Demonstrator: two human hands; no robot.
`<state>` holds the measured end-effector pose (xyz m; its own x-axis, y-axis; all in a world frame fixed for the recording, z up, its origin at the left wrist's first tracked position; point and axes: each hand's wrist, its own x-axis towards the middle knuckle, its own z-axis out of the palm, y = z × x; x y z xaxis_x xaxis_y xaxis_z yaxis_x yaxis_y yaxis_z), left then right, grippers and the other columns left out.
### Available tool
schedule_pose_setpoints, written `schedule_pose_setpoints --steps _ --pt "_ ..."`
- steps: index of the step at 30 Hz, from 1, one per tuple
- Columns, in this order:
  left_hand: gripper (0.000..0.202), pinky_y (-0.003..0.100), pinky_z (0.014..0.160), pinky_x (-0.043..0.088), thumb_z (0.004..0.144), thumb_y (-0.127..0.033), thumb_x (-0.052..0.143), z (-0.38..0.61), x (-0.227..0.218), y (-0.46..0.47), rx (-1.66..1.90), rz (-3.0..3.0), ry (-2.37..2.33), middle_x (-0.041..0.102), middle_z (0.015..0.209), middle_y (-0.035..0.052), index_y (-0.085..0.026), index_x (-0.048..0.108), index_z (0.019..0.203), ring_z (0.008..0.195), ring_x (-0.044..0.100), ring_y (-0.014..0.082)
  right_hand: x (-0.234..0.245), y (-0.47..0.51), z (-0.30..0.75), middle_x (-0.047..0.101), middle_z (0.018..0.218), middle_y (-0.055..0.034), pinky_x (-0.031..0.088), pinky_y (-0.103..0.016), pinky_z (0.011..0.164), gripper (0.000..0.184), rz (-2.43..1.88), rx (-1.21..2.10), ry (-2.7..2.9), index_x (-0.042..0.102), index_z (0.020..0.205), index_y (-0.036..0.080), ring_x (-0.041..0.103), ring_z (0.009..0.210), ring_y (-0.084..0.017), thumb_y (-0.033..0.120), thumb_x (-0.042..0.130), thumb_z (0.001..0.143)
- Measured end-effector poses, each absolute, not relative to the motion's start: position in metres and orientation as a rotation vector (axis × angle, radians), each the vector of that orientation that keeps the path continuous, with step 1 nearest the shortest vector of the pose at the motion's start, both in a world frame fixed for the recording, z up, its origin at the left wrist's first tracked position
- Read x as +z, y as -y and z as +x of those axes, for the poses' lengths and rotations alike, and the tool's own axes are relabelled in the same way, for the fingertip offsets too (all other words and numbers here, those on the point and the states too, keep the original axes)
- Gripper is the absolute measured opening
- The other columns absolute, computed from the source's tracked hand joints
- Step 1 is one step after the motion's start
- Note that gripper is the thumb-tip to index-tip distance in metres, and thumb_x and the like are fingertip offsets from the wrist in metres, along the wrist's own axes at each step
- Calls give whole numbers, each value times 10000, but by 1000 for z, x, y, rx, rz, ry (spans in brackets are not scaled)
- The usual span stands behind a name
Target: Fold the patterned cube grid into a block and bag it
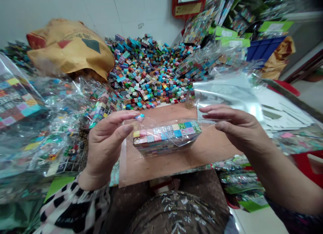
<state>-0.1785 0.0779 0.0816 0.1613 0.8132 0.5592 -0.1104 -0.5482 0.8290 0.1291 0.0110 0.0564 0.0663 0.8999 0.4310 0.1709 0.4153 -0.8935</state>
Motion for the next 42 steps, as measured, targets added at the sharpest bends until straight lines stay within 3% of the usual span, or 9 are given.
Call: schedule_pose_setpoints --steps 6,12,18,24,30,34,37,42 --pt "86 347 989 537 819 -193 753 -175 88 -70 1578 1549 -712 776 839 -17 -275 762 795 916 721 168 54 -9 124 766 1000 9 484 -469 1051 122 -1075 668 1335 787 846 359 679 1055 -228 470 737 838" --pt "68 310 923 552 880 -173 691 -177 83 -70 1691 1434 -690 784 853 3 -198 711 820 866 723 144 40 -12 121 764 1006 -2 545 -385 927 218 -1121 722 1116 756 860 316 685 998 -197 529 722 835" --pt "60 346 928 531 858 -212 716 -173 75 -74 1853 1437 -699 775 794 6 -195 678 814 810 721 154 36 -15 118 758 1004 -13 538 -393 937 285 -1162 727 1062 714 859 291 695 970 -197 574 696 828" --pt "112 308 821 528 811 -224 767 -169 74 -81 1955 1414 -700 717 662 -23 -185 668 776 635 657 122 40 -22 111 736 853 -6 547 -384 892 285 -1211 725 975 664 814 275 703 860 -189 559 680 835" --pt "80 288 817 544 810 -206 770 -171 72 -80 1838 1406 -724 739 719 -12 -191 718 870 691 679 124 41 -25 104 708 812 8 553 -355 859 321 -1167 758 913 621 798 262 689 803 -167 570 708 807" --pt "48 308 877 562 827 -184 747 -171 71 -75 1686 1400 -787 780 838 5 -208 747 869 820 731 146 40 -27 100 725 872 1 554 -366 871 338 -1180 753 962 621 910 278 700 835 -171 600 674 824" --pt "66 296 856 570 828 -158 743 -167 70 -75 1774 1399 -744 775 778 -20 -211 743 789 760 733 127 38 -28 98 735 885 -3 553 -367 882 325 -1139 770 957 645 891 271 703 838 -171 576 711 802" --pt "35 285 830 576 817 -188 768 -167 65 -78 1875 1393 -728 769 742 -37 -218 750 813 698 721 111 34 -31 99 739 856 -8 539 -395 926 318 -1084 757 956 668 813 255 703 861 -184 567 728 798"
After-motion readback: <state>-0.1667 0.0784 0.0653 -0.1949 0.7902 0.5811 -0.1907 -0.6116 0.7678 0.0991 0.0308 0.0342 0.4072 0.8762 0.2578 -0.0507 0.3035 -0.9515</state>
